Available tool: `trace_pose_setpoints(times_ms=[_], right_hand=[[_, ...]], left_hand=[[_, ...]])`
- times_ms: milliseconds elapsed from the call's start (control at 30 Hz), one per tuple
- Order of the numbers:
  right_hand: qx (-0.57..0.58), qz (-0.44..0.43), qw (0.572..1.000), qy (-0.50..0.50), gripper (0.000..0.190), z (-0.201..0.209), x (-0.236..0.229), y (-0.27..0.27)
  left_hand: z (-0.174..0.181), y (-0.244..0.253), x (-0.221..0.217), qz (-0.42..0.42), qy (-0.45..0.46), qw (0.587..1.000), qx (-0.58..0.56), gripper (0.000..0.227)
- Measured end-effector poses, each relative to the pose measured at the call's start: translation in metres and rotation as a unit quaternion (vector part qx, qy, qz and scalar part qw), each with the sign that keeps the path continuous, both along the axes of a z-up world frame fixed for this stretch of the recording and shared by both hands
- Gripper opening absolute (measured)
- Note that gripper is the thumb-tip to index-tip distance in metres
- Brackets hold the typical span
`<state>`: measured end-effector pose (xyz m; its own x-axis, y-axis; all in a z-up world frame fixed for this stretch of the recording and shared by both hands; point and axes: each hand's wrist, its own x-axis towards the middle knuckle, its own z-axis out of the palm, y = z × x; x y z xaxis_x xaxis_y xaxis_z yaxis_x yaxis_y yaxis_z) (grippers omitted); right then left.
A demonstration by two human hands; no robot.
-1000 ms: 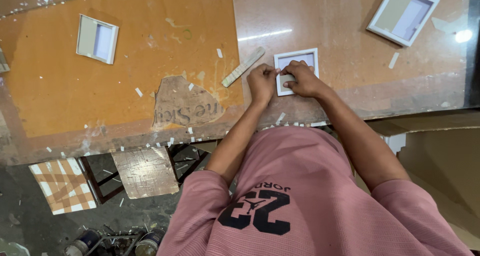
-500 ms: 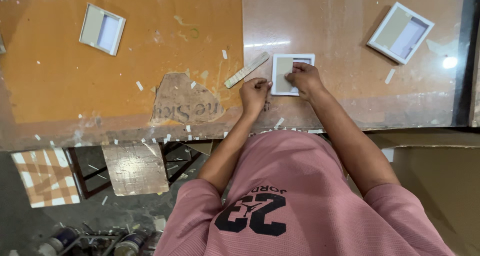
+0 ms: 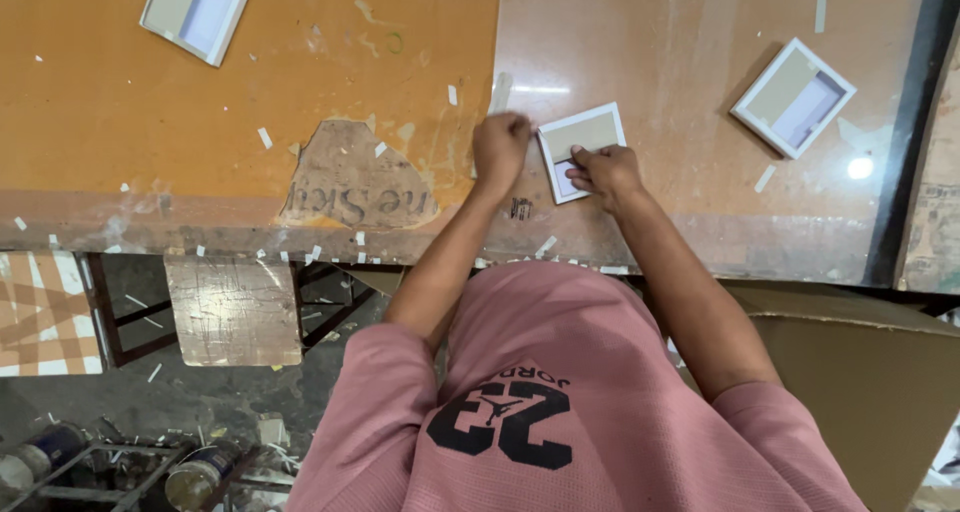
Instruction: The person repeatedly picks up small white paper frames and folded white paper sheets from a workbench, aligns the paper within the frame, and places the assembled units into a cardboard box. The process is repeated continuously throughout the clip.
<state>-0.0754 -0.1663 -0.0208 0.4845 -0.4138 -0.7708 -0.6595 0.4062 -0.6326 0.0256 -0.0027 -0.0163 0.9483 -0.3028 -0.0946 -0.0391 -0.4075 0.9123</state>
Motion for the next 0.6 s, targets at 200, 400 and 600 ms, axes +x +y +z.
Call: trace_pose_setpoints(times_ms=[200, 400, 600], right_hand=[[-0.027, -0.046, 0.998, -0.027, 0.023, -0.006, -0.002, 0.015], [-0.033, -0.021, 0.999, -0.015, 0.018, 0.002, 0.007, 0.018], [-0.018, -0.135, 0.989, -0.052, 0.023, -0.011, 0.01, 0.025]], left_hand=[[-0.005, -0.001, -0.014, 0.054, 0.214, 0.97, -0.102, 0.017], [-0.006, -0.011, -0.003, 0.069, 0.191, 0.979, -0.019, 0.021], [-0.006, -0.007, -0.056, 0.045, 0.102, 0.992, 0.06, 0.026]])
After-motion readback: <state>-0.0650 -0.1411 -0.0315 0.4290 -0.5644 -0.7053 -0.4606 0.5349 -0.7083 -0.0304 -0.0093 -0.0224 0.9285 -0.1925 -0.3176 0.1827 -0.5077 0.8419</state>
